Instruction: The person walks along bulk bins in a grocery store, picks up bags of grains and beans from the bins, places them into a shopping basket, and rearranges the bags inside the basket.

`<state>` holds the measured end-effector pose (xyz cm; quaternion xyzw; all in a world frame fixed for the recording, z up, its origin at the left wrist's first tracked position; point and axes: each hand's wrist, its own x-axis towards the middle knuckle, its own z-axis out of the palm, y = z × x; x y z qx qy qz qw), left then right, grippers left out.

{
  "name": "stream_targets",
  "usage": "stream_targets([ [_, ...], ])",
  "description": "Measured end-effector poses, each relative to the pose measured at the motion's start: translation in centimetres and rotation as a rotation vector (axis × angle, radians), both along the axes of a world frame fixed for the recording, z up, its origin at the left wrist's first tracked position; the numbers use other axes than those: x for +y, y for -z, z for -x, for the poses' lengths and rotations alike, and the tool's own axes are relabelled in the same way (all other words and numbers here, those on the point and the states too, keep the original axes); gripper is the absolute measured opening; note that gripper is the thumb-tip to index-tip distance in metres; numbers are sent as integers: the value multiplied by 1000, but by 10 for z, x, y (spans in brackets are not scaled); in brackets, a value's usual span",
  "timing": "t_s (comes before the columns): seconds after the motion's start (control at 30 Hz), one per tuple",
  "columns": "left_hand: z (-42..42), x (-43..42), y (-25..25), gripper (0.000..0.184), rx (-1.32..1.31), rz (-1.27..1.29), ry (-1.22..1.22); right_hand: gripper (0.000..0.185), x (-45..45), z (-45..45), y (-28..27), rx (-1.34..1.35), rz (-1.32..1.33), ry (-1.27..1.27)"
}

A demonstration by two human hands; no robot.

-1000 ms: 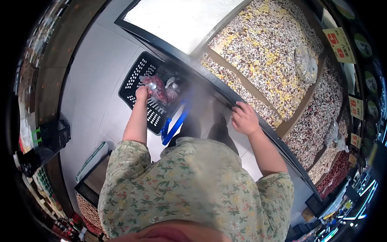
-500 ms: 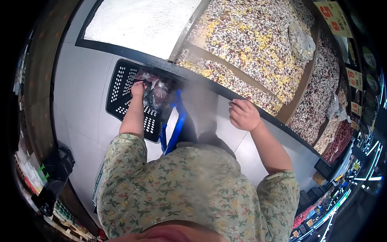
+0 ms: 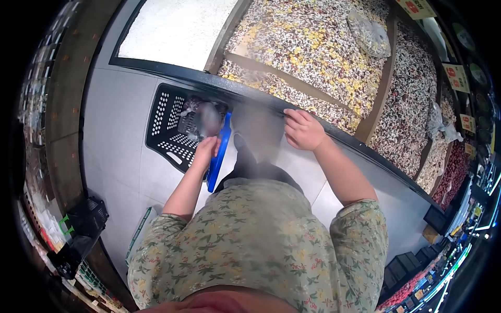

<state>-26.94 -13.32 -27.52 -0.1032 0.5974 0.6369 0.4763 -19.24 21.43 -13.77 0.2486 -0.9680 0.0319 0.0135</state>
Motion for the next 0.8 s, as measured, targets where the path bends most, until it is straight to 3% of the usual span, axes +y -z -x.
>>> stream_targets([
  [0.1,-24,-1,-61,28,-41,-44,-81,25,1,-3,2,8,25,-15],
  [0.17,-41,-3,-87,38,88,43,29,24,3,-6,6,2,38,-25],
  [0.23,-62,-8,-75,45,484,422,273,25,6,-8,10,16,23,-7],
  [0.27,-74,-13,-59,44,878,485,235,26,6,-9,12,34,20,-12],
  [0.4,-86,-16,-69,34,693,693,212,25,4,-16,10,6,37,50],
  [0.5,-93,-23,-73,34,830,747,221,24,-4,-30,21,18,38,130],
  [0.6,-106,-40,-77,33,854,803,277,15,-17,-68,30,312,457,208],
  [0.7,-126,-56,-92,30,842,795,300,15,-10,-150,42,178,452,318],
  [0.77,-139,-70,-93,29,864,741,257,13,3,-224,77,-129,451,664],
  [0.8,-143,-81,-89,29,869,740,262,13,11,-269,112,-42,557,801],
])
